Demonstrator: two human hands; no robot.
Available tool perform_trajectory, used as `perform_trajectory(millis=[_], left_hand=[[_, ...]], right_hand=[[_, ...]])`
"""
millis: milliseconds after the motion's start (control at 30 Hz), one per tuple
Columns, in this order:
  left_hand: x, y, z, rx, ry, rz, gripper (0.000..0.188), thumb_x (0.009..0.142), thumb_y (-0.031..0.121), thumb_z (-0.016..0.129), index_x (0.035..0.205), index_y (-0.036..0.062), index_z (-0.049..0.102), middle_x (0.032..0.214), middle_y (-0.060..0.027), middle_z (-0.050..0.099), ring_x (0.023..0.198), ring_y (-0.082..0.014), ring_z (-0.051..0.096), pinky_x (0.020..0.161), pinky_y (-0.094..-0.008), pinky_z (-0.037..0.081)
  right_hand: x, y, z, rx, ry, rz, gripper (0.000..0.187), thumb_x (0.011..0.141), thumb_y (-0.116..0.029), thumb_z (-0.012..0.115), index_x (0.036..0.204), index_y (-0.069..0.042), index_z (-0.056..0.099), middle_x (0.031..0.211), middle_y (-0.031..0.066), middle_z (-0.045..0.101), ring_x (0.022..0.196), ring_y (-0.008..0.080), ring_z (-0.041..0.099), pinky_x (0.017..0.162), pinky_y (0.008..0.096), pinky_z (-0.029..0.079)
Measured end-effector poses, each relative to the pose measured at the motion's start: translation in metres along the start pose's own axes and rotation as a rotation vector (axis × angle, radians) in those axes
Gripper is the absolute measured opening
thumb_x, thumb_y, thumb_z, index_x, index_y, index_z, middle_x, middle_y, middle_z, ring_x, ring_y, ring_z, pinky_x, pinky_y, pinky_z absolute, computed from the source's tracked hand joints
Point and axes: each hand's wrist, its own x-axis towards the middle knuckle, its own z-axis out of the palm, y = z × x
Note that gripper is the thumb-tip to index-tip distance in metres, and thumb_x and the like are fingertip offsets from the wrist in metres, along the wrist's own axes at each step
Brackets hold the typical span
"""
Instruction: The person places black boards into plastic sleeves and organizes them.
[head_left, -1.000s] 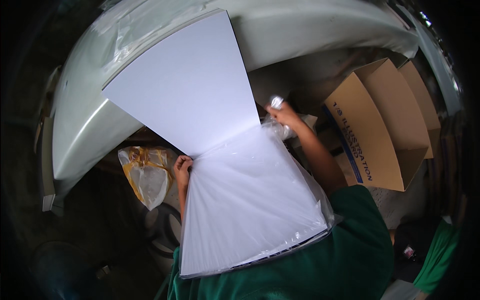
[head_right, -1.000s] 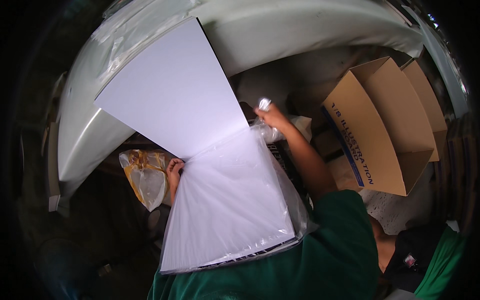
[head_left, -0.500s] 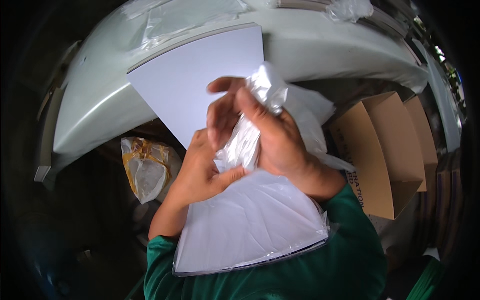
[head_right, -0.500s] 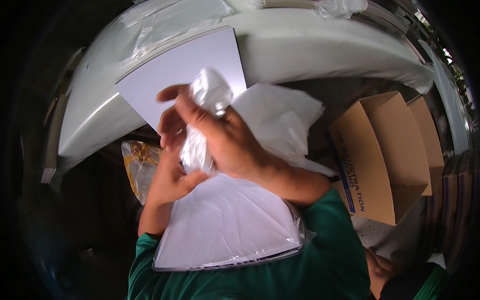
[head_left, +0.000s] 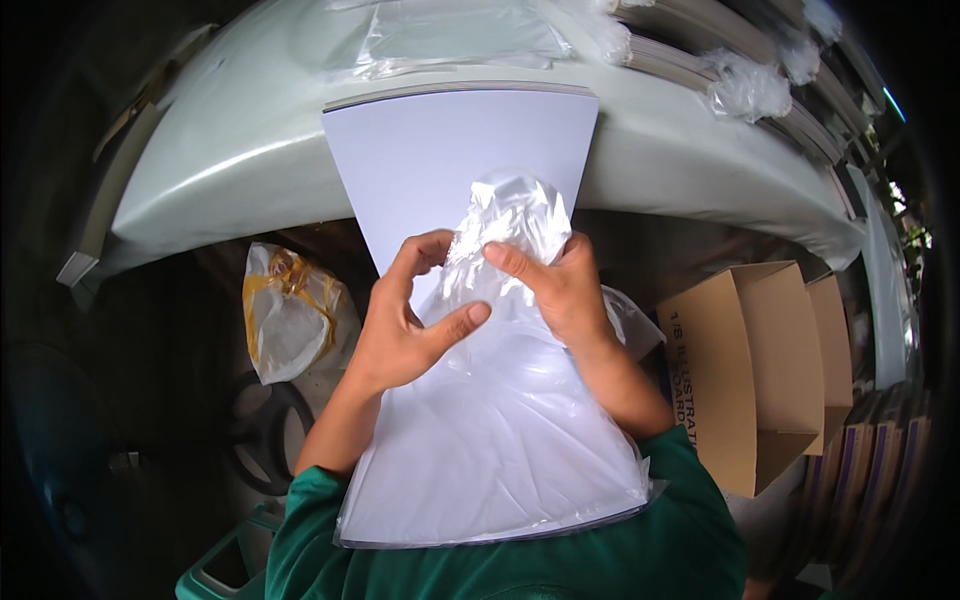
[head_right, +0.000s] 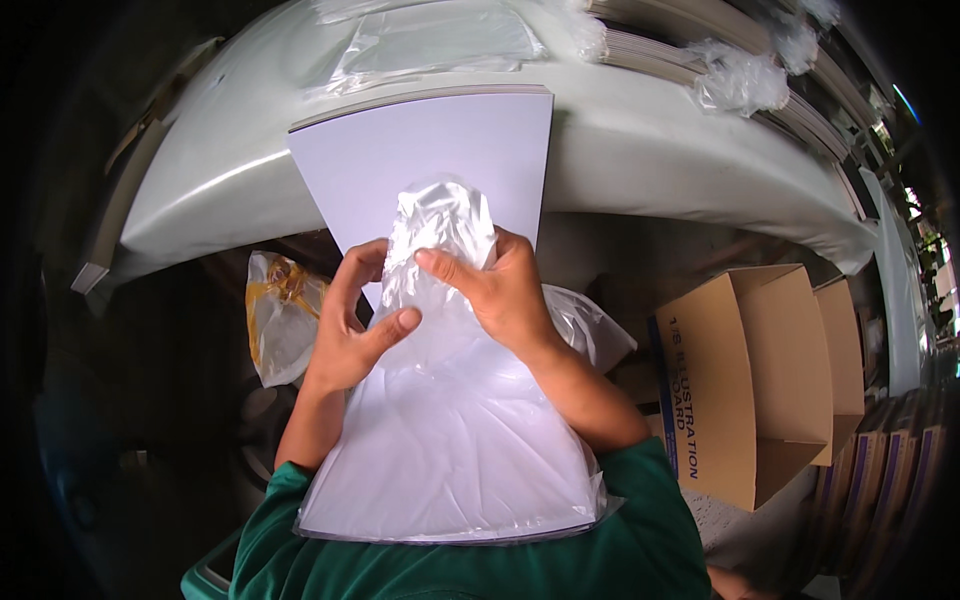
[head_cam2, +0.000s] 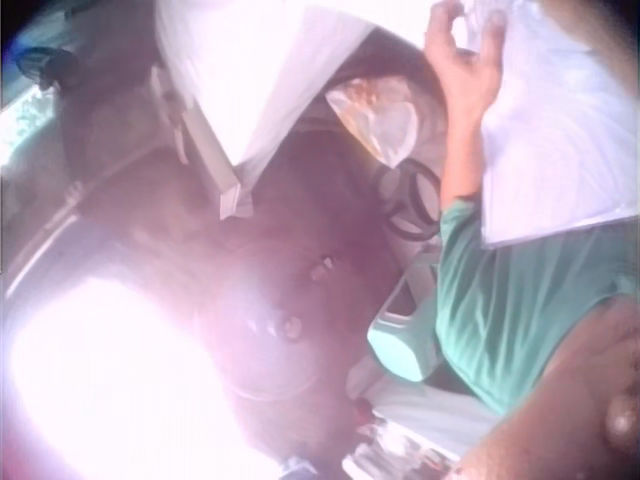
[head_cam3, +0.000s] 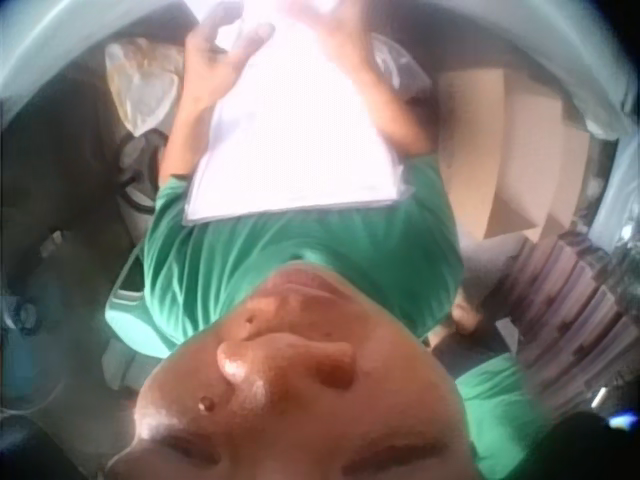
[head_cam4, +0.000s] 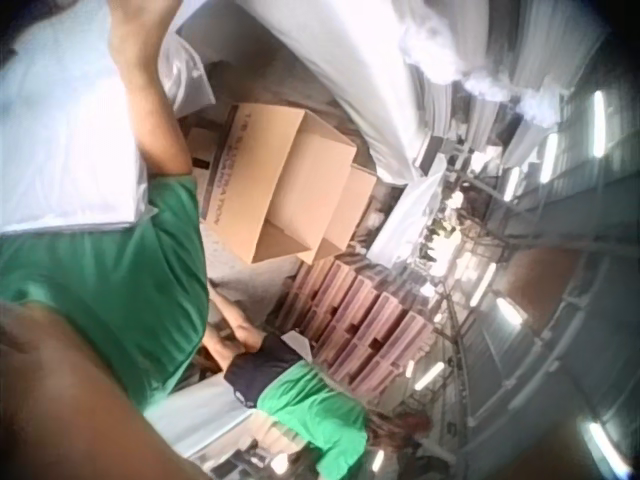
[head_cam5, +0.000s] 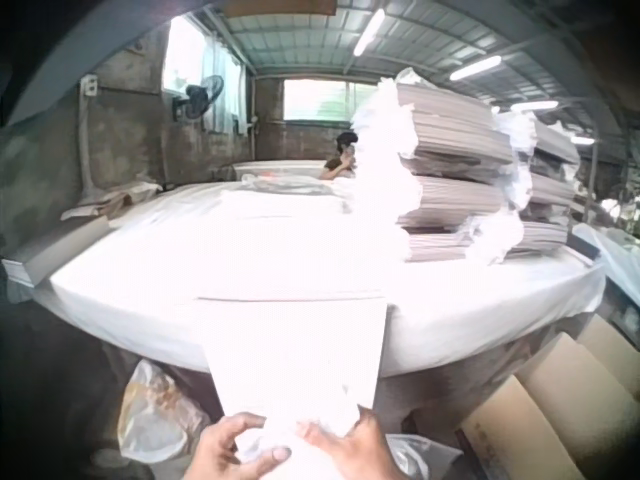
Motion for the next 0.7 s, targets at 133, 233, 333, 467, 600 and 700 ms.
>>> perform_trajectory(millis=[133, 233, 333, 467, 600, 700], left_hand=[[0.001, -0.008, -0.021, -0.059, -0.096, -0.079, 0.016, 0.08, 0.013, 0.059, 0.082, -0.0035, 0.06, 0.075, -0.0032, 0.059, 0.07, -0.0077, 0.05, 0.067, -0.0198, 0.039], [0.0, -0.011, -0.026, -0.04, -0.058, -0.04, 0.015, 0.08, 0.012, 0.059, 0.081, -0.0031, 0.061, 0.074, -0.003, 0.06, 0.069, -0.0075, 0.05, 0.065, -0.0196, 0.039], [0.001, -0.017, -0.03, -0.019, -0.054, -0.029, 0.013, 0.078, 0.01, 0.061, 0.081, -0.0023, 0.061, 0.072, -0.0031, 0.06, 0.069, -0.008, 0.051, 0.066, -0.02, 0.039], [-0.001, -0.025, -0.031, 0.052, -0.036, -0.002, 0.011, 0.078, 0.01, 0.061, 0.078, -0.0018, 0.06, 0.071, -0.0033, 0.059, 0.069, -0.0083, 0.05, 0.066, -0.0203, 0.038], [0.001, -0.006, -0.024, 0.041, -0.055, -0.058, 0.018, 0.082, 0.013, 0.057, 0.074, -0.0027, 0.058, 0.07, -0.0036, 0.057, 0.067, -0.0085, 0.047, 0.063, -0.0211, 0.036], [0.001, -0.023, -0.037, -0.002, -0.128, -0.008, 0.022, 0.085, 0.017, 0.053, 0.073, -0.0025, 0.057, 0.072, -0.0039, 0.056, 0.067, -0.0093, 0.046, 0.063, -0.0213, 0.036]], right_hand=[[-0.002, 0.01, 0.003, 0.189, -0.076, 0.027, 0.022, 0.076, -0.009, 0.063, 0.095, -0.001, 0.055, 0.086, 0.0018, 0.058, 0.079, 0.0075, 0.053, 0.071, 0.0218, 0.042], [-0.003, 0.013, 0.003, 0.233, -0.192, 0.11, 0.025, 0.077, -0.005, 0.061, 0.1, -0.002, 0.052, 0.091, 0.0015, 0.056, 0.086, 0.0081, 0.051, 0.075, 0.0233, 0.04], [-0.005, 0.019, 0.001, 0.223, -0.168, 0.18, 0.025, 0.076, -0.005, 0.061, 0.1, -0.002, 0.052, 0.091, 0.002, 0.057, 0.085, 0.0088, 0.052, 0.075, 0.0234, 0.041], [-0.005, 0.026, 0.003, 0.169, -0.101, 0.119, 0.025, 0.076, -0.005, 0.062, 0.099, -0.003, 0.051, 0.09, 0.003, 0.057, 0.084, 0.0099, 0.053, 0.075, 0.0237, 0.042], [-0.006, 0.024, 0.002, 0.176, -0.089, 0.088, 0.022, 0.076, -0.005, 0.062, 0.096, -0.003, 0.052, 0.088, 0.0027, 0.057, 0.083, 0.0096, 0.053, 0.074, 0.0237, 0.042], [-0.006, 0.025, 0.005, 0.198, -0.096, 0.079, 0.022, 0.077, -0.008, 0.062, 0.095, -0.002, 0.053, 0.086, 0.0013, 0.056, 0.081, 0.0086, 0.052, 0.073, 0.0233, 0.041]])
